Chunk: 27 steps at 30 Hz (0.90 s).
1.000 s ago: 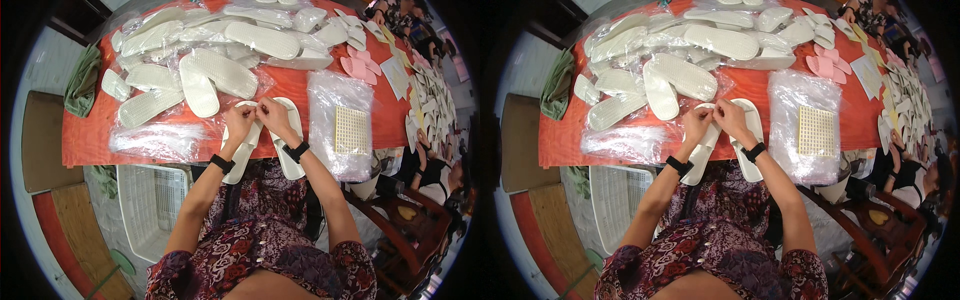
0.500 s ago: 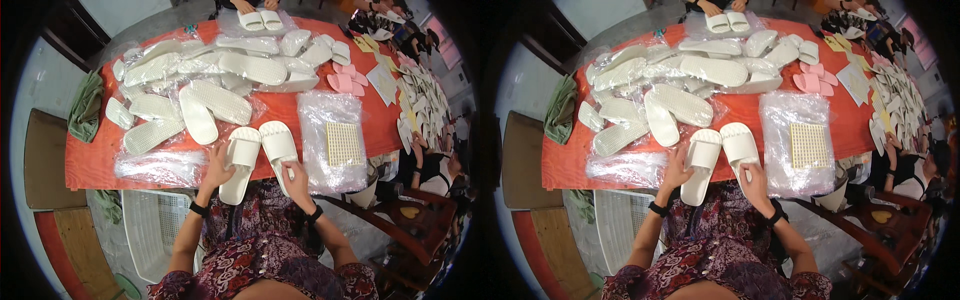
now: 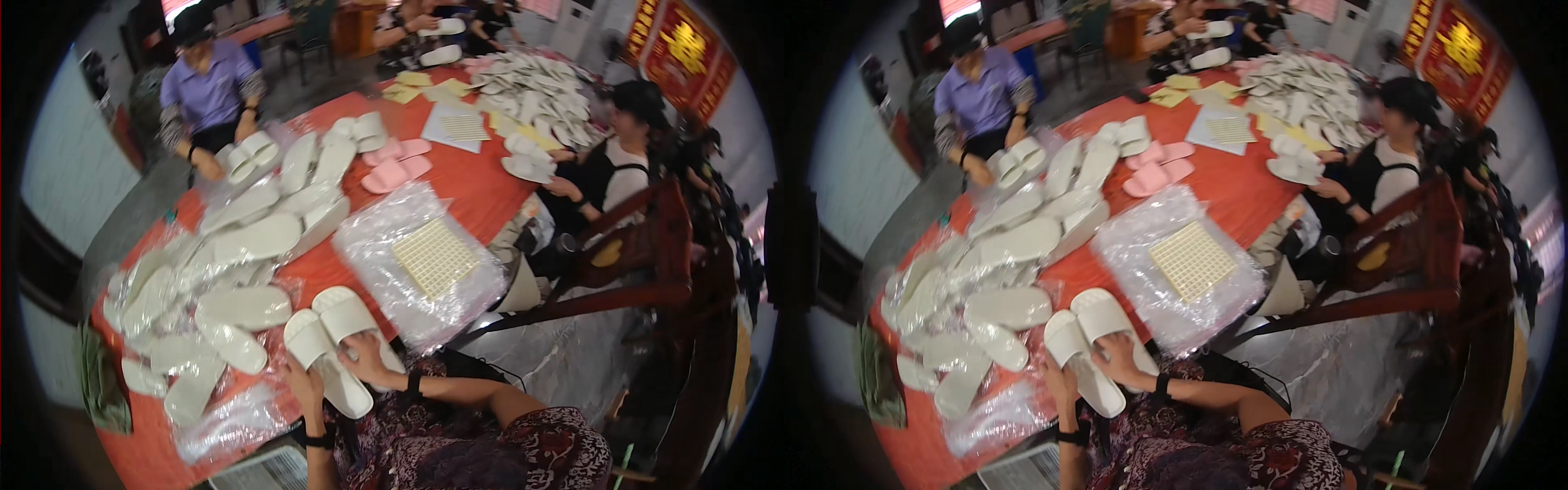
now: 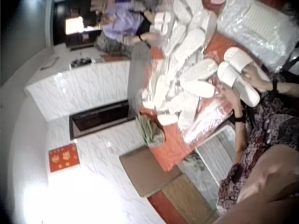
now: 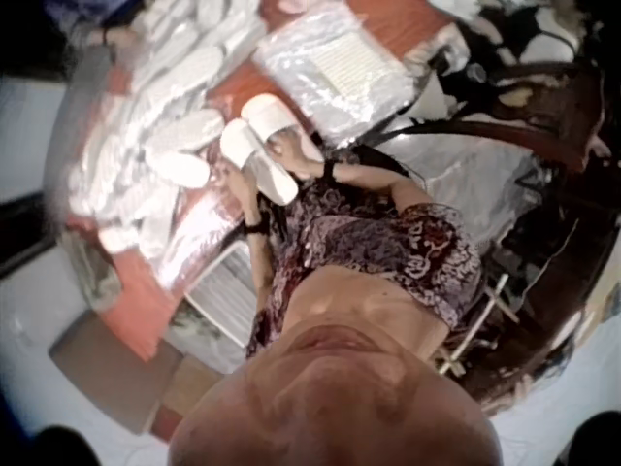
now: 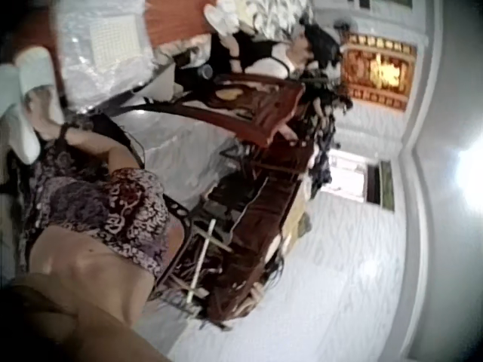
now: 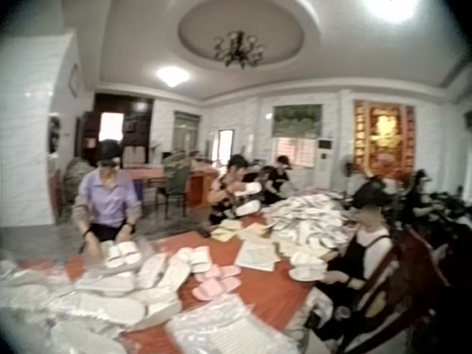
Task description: The recorder gathers finished slippers from the table and places them into plastic bags for packaging.
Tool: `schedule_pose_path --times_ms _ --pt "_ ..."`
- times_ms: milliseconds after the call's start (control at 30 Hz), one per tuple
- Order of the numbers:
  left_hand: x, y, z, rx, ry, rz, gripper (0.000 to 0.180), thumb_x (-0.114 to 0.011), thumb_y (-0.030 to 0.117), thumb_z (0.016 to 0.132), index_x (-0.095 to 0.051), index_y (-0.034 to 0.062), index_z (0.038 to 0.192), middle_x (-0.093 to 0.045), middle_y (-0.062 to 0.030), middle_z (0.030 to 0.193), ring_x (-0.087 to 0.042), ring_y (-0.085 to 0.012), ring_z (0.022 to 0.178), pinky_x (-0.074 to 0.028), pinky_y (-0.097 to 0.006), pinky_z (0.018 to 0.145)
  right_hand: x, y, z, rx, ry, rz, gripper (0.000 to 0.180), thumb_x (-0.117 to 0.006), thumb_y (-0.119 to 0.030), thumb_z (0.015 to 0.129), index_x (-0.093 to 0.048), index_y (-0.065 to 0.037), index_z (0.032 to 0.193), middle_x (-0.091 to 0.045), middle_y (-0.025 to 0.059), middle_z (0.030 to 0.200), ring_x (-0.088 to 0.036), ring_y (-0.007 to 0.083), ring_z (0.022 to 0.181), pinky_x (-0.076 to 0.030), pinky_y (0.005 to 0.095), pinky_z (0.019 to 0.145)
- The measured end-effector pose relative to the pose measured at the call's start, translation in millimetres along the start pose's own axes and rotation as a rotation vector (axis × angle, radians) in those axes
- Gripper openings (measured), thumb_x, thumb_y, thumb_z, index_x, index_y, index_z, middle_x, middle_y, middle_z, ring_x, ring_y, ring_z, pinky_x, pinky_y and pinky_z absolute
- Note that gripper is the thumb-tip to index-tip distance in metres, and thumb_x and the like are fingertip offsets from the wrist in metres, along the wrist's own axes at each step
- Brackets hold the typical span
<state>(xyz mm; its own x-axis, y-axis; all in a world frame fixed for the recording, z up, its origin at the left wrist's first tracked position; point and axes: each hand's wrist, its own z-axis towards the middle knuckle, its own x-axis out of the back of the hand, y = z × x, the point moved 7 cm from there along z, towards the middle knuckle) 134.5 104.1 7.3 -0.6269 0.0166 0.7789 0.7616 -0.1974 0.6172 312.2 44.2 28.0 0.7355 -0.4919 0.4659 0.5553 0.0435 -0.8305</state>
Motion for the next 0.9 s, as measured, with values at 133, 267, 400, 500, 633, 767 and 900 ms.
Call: schedule_pose_path --times_ms 133,267,400,500,633,767,900 --pt "13.2 34.3 -0.1 0.025 -0.024 -0.109 0.062 -0.048 0.001 0.073 -0.029 -0.0043 0.132 -0.037 -0.0319 0.121 -0.038 -0.0466 0.11 -0.032 -0.046 0.094 29.4 -18.9 5.1 0.036 -0.005 0.121 0.025 -0.068 -0.019 0.069 -0.056 -0.005 0.085 -0.051 0.0103 0.084 -0.049 0.0269 0.08 -0.034 0.0387 0.069" --pt "47.1 80.0 -2.9 -0.103 0.122 -0.079 0.057 -0.048 0.009 0.08 -0.029 -0.0039 0.132 -0.038 -0.0307 0.121 -0.038 -0.0445 0.112 -0.032 -0.046 0.094 53.8 -52.7 20.2 0.051 0.086 0.272 0.038 -0.07 -0.016 0.071 -0.057 -0.002 0.104 -0.053 0.0149 0.1 -0.055 0.0289 0.086 -0.043 0.0354 0.075" --pt "76.2 128.9 2.2 -0.11 0.155 -0.15 0.058 -0.047 0.013 0.083 -0.026 -0.0037 0.134 -0.035 -0.0284 0.123 -0.041 -0.0408 0.108 -0.034 -0.043 0.092 85.0 -74.9 35.8 -0.057 0.104 0.451 0.045 -0.069 -0.013 0.073 -0.053 -0.003 0.114 -0.053 0.0171 0.108 -0.055 0.0322 0.094 -0.045 0.034 0.079" --pt "82.0 167.1 4.8 -0.129 0.135 -0.317 0.063 -0.052 0.013 0.081 -0.025 -0.0008 0.136 -0.036 -0.0244 0.123 -0.045 -0.0334 0.101 -0.039 -0.038 0.084 119.1 -75.2 55.2 0.026 0.149 0.369 0.046 -0.067 -0.01 0.074 -0.051 -0.003 0.116 -0.053 0.0173 0.108 -0.056 0.0301 0.094 -0.046 0.033 0.077" --pt "60.3 223.5 -1.2 -0.247 -0.078 -0.619 0.073 -0.062 0.006 0.075 -0.026 0.0036 0.138 -0.037 -0.0148 0.121 -0.045 -0.0196 0.091 -0.044 -0.027 0.07 169.5 -29.3 88.8 -0.141 0.117 0.451 0.034 -0.06 -0.005 0.077 -0.053 0.0 0.11 -0.058 0.0082 0.092 -0.057 0.0136 0.08 -0.047 0.0278 0.07" --pt "33.8 266.6 -16.1 -0.496 -0.281 -0.481 0.069 -0.065 0.012 0.075 -0.031 0.0029 0.135 -0.039 -0.0171 0.118 -0.049 -0.0229 0.094 -0.046 -0.027 0.066 246.0 48.5 118.9 -0.054 0.437 0.398 0.017 -0.06 -0.014 0.075 -0.052 0.001 0.076 -0.05 0.013 0.063 -0.051 0.0204 0.059 -0.042 0.0338 0.056" --pt "7.9 223.7 -10.5 -0.54 -0.375 -0.482 0.056 -0.063 0.009 0.077 -0.041 0.0004 0.128 -0.046 -0.0163 0.11 -0.053 -0.0208 0.084 -0.046 -0.026 0.062 333.9 101.7 137.3 -0.083 0.569 -0.151 0.024 -0.065 -0.016 0.071 -0.052 0.003 0.064 -0.05 0.0155 0.06 -0.051 0.0244 0.056 -0.04 0.0365 0.053"
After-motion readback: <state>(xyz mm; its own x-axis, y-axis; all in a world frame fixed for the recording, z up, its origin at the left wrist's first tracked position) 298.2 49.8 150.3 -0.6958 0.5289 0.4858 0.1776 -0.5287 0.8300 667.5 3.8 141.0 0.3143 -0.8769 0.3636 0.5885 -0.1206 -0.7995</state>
